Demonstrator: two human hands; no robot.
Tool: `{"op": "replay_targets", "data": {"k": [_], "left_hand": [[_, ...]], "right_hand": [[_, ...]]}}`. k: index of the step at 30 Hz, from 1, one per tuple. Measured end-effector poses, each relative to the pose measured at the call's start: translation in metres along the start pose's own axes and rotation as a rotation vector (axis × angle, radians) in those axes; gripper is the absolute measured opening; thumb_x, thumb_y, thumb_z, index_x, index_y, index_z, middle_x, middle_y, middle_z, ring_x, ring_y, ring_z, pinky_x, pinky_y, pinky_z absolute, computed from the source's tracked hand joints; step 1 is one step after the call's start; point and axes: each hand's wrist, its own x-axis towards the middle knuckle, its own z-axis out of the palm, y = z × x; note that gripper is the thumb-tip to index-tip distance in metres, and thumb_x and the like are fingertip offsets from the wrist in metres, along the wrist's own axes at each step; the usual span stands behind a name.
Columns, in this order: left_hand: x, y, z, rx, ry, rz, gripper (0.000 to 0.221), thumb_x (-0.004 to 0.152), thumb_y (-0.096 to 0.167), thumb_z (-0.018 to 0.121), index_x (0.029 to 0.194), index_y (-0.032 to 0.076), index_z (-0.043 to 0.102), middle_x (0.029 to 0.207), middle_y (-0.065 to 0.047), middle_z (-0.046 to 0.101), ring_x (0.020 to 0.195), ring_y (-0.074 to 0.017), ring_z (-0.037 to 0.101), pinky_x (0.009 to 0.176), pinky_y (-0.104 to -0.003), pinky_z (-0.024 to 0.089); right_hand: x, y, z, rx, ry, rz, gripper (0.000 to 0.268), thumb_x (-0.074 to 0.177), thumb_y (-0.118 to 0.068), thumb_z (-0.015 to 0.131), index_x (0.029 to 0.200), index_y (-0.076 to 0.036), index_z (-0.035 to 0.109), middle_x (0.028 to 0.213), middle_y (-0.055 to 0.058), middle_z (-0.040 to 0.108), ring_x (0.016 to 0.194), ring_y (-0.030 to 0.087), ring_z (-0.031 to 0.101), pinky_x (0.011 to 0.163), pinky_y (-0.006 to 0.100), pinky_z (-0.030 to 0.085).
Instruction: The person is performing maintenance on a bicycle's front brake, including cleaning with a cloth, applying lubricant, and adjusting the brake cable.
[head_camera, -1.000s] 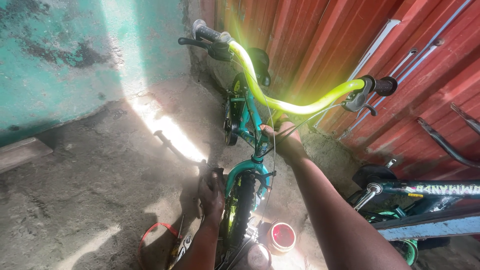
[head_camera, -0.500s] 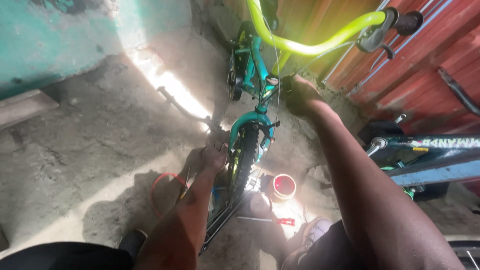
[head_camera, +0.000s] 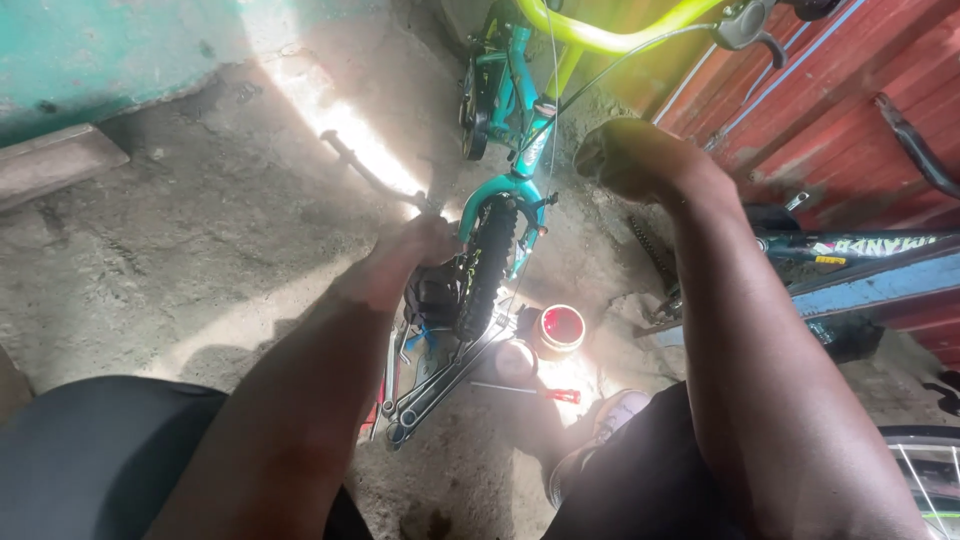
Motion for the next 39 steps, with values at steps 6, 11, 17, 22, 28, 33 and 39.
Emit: {"op": "replay_targets", "data": {"k": [6,11,17,22,28,33,39], "left_hand": [[-0.109,0.064,-0.099,0.307,-0.181,0.163,0.049,0.104,0.04,0.051,0.131,0.004,0.068,0.13,-0.021,0.069,0.132,-0.0346,0.06,0.124,-0.049,0.03],[-0.071,0.041,-0.111,0.586,-0.063,0.298,0.053,0.103,0.051,0.056,0.116,0.002,0.072,0.119,-0.013,0.073,0.104,-0.0372,0.069,0.093,-0.052,0.055],[-0.091,0.036,-0.131,0.527,-0.015,0.292,0.046,0.097,0.051,0.06,0.128,0.019,0.07,0.128,-0.006,0.069,0.114,-0.0321,0.066,0.098,-0.051,0.052],[-0.124,0.055,-0.144,0.477,-0.039,0.238,0.05,0.096,0.055,0.06,0.133,0.023,0.066,0.133,-0.003,0.067,0.119,-0.0316,0.064,0.1,-0.052,0.051],[-0.14,0.08,-0.156,0.481,-0.072,0.267,0.053,0.096,0.058,0.059,0.136,0.024,0.064,0.133,0.0,0.067,0.115,-0.0272,0.066,0.1,-0.048,0.051],[-0.148,0.09,-0.168,0.427,-0.06,0.383,0.059,0.095,0.058,0.057,0.14,0.02,0.06,0.132,-0.003,0.068,0.112,-0.0287,0.068,0.098,-0.047,0.052],[-0.163,0.064,-0.169,0.186,0.076,0.519,0.055,0.097,0.049,0.057,0.133,0.008,0.063,0.124,-0.011,0.069,0.102,-0.0291,0.068,0.086,-0.046,0.051]], "right_hand": [[-0.016,0.001,-0.014,-0.005,0.04,0.032,0.04,0.092,-0.008,0.056,0.127,-0.01,0.074,0.103,0.018,0.08,0.096,0.034,0.077,0.095,0.05,0.053],[-0.034,-0.001,-0.023,-0.147,0.073,-0.114,0.044,0.093,-0.001,0.052,0.13,-0.014,0.07,0.115,0.005,0.077,0.099,0.027,0.072,0.09,0.045,0.056],[-0.042,-0.013,-0.022,-0.197,0.101,-0.164,0.047,0.092,-0.003,0.05,0.129,-0.023,0.071,0.134,-0.005,0.069,0.112,0.026,0.067,0.096,0.043,0.054],[-0.049,-0.029,-0.025,-0.165,0.084,-0.114,0.038,0.099,-0.021,0.052,0.131,-0.026,0.07,0.126,-0.004,0.073,0.106,0.022,0.069,0.093,0.043,0.054],[-0.026,-0.027,-0.019,-0.135,0.178,-0.323,0.028,0.099,-0.02,0.059,0.121,-0.021,0.075,0.112,-0.002,0.076,0.088,0.023,0.068,0.081,0.042,0.055],[-0.004,-0.019,-0.006,-0.104,0.344,-0.489,0.031,0.09,-0.008,0.067,0.118,-0.019,0.075,0.108,0.001,0.076,0.083,0.022,0.066,0.075,0.04,0.055],[-0.015,-0.038,0.002,0.023,0.489,-0.627,0.025,0.086,-0.011,0.069,0.11,-0.008,0.075,0.095,0.009,0.076,0.076,0.026,0.07,0.064,0.04,0.055]]}}
